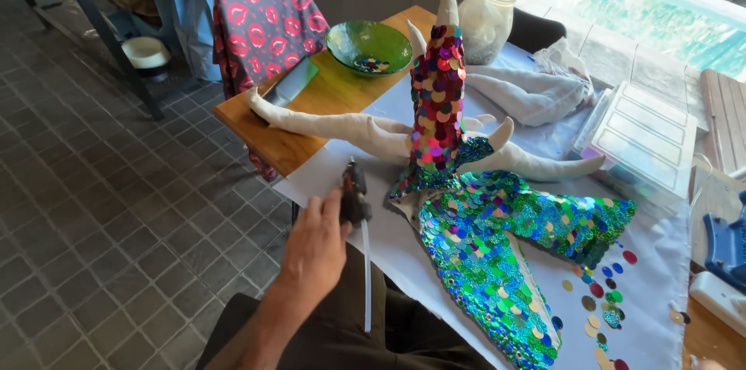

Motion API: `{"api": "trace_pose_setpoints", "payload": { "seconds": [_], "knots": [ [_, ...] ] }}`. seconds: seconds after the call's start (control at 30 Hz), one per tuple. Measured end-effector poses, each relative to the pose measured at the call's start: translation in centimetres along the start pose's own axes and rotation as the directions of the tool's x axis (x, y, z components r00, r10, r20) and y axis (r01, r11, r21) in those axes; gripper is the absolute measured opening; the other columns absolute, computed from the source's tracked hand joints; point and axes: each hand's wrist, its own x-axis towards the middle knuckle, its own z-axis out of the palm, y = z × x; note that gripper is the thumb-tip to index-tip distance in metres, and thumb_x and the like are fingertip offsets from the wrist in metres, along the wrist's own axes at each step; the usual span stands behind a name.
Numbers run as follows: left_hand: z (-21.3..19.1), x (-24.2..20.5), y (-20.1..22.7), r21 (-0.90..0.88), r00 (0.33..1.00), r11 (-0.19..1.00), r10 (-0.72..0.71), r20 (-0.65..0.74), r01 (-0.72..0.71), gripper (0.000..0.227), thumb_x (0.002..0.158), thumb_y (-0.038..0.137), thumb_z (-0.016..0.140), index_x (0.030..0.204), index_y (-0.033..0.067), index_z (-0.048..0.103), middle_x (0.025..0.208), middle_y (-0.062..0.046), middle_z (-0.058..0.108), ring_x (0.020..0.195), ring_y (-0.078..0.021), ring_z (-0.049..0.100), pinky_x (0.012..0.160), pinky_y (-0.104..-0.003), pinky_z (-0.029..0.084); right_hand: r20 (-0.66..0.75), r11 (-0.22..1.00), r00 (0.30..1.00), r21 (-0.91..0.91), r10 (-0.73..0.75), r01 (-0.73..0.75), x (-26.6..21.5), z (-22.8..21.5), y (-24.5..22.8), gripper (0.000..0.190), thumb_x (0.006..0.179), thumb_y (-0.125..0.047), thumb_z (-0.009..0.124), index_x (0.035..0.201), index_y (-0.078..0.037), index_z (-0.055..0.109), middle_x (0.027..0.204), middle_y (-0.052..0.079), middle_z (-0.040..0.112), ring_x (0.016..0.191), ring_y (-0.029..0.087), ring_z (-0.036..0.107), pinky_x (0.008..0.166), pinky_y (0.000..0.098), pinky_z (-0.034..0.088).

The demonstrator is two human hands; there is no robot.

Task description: Decorating a stuffed craft object by gluing sequins onto it using a hot glue gun

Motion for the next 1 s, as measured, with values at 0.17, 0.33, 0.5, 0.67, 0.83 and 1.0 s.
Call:
{"api": "trace_pose_setpoints", "payload": {
  "seconds": [0.17,0.33,0.5,0.67,0.83,1.0],
  "knots": [
    [2.0,2.6,-0.1,0.228,0.99,0.966,-0.134,0.03,0.124,0.063,0.098,0.026,0.063,0.151,0.0053,0.036,0.122,-0.022,0.053,0.103,-0.0382,0.059,0.085,-0.051,0.056,0.063,0.981,0.998,-0.194,0.016,-0.004,-12.4,-17.9,-11.3,0.04,0.097,-0.053,0.064,0.127,-0.029,0.077,0.12,-0.003,0.083,0.113,0.013,0.078,0.097,0.0292,0.059],
    [6.9,3.6,-0.6,0.359,0.972,0.926,-0.031,-0.232,0.116,0.067,0.091,0.032,0.07,0.142,-0.0012,0.043,0.109,-0.019,0.054,0.094,-0.0349,0.057,0.074,-0.044,0.056,-0.312,0.87,0.865,0.177,-0.394,0.46,-20.4,-25.1,-20.0,0.036,0.092,-0.048,0.062,0.122,-0.03,0.072,0.124,-0.002,0.075,0.111,0.036,0.071,0.089,0.0482,0.055],
    [7.7,3.5,-0.7,0.428,0.963,0.9,0.03,-0.266,0.09,0.073,0.09,0.034,0.064,0.15,-0.0025,0.043,0.116,-0.017,0.054,0.102,-0.0351,0.052,0.083,-0.047,0.052,-0.715,0.306,0.313,0.144,-0.625,0.941,-21.7,-27.8,-27.9,0.047,0.092,-0.029,0.076,0.13,-0.004,0.068,0.122,0.017,0.071,0.113,0.037,0.064,0.095,0.0526,0.051],
    [4.9,2.9,0.1,0.394,0.974,0.916,0.016,-0.228,0.077,0.078,0.093,0.048,0.065,0.149,-0.0008,0.042,0.12,-0.017,0.055,0.108,-0.0348,0.052,0.085,-0.046,0.052,-0.724,0.237,0.274,0.155,-0.633,0.959,-20.3,-29.0,-33.5,0.078,0.094,-0.051,0.068,0.151,-0.003,0.044,0.146,0.021,0.053,0.132,0.037,0.049,0.1,0.05,0.036],
    [2.5,4.0,1.0,0.077,0.835,0.963,0.264,-0.482,-0.26,0.028,0.094,0.027,0.073,0.116,0.0102,0.068,0.107,-0.014,0.057,0.095,-0.0363,0.054,0.083,-0.051,0.046,-0.709,0.283,0.391,0.273,-0.587,0.919,-19.5,-28.9,-37.0,0.115,0.08,-0.057,0.08,0.159,0.002,0.022,0.134,0.023,0.064,0.124,0.039,0.058,0.108,0.0456,0.023],
    [-0.3,7.0,4.9,0.088,0.678,0.868,0.442,-0.587,-0.49,0.019,0.097,0.02,0.073,0.112,0.0088,0.073,0.112,-0.011,0.061,0.105,-0.0328,0.055,0.09,-0.047,0.049,-0.63,0.342,0.52,0.392,-0.577,0.854,-19.3,-29.5,-37.7,0.111,0.081,-0.053,0.079,0.163,-0.005,0.019,0.123,0.015,0.072,0.118,0.04,0.053,0.103,0.0471,0.027]
  ]
}}
